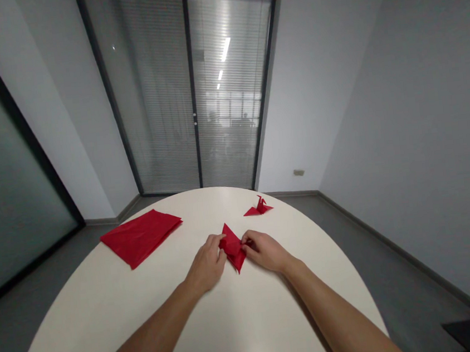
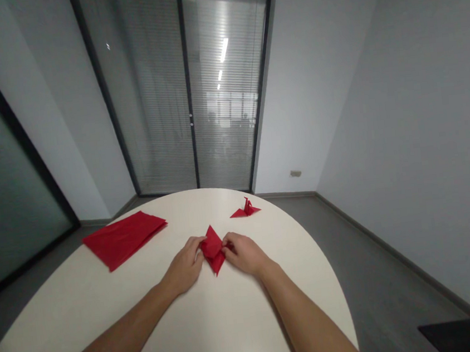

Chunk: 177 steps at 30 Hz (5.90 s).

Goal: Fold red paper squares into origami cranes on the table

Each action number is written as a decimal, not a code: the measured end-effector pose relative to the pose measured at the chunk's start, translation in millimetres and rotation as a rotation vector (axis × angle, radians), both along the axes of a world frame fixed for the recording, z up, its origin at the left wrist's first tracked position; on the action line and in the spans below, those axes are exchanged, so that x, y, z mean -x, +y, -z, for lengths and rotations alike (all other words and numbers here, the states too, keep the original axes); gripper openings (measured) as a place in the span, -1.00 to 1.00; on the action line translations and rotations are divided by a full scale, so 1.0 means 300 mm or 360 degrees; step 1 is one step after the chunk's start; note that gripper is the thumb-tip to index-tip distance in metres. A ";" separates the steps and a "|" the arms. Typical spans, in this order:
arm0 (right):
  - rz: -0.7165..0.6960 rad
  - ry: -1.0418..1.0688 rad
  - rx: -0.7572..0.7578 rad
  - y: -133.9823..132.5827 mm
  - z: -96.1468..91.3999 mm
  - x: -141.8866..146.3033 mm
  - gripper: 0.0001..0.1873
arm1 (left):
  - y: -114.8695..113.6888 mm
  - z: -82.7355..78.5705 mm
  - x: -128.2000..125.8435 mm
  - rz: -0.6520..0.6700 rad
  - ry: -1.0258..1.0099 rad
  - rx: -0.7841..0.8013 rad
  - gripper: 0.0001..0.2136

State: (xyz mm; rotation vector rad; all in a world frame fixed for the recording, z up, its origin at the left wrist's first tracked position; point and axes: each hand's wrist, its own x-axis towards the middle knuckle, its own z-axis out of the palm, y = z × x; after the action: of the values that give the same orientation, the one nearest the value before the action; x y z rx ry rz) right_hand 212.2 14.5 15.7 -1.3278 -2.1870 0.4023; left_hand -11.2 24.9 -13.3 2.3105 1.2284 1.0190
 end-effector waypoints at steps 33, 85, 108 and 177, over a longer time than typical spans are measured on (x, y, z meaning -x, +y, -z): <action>0.0335 -0.0275 -0.0064 -0.014 -0.024 0.017 -0.86 | -0.024 -0.035 -0.019 -0.0276 0.0037 -0.0201 -0.94; 0.0684 -0.0148 0.0166 -0.025 -0.053 0.060 -0.84 | -0.032 -0.035 -0.036 -0.0177 -0.0071 0.0030 -0.77; 0.0622 -0.0427 -0.0231 -0.050 -0.095 0.084 -0.83 | -0.043 -0.026 -0.043 0.0231 0.0001 -0.0125 -0.59; -0.0051 -0.0226 -0.0312 -0.002 -0.053 -0.033 -0.63 | -0.042 -0.031 -0.046 0.0270 0.0175 -0.0092 -0.76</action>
State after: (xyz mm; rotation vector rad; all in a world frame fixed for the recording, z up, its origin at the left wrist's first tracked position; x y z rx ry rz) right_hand 222.1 13.8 31.6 -1.2488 -2.2990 0.1035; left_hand 2.7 12.3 -4.1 2.4956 1.0327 0.8906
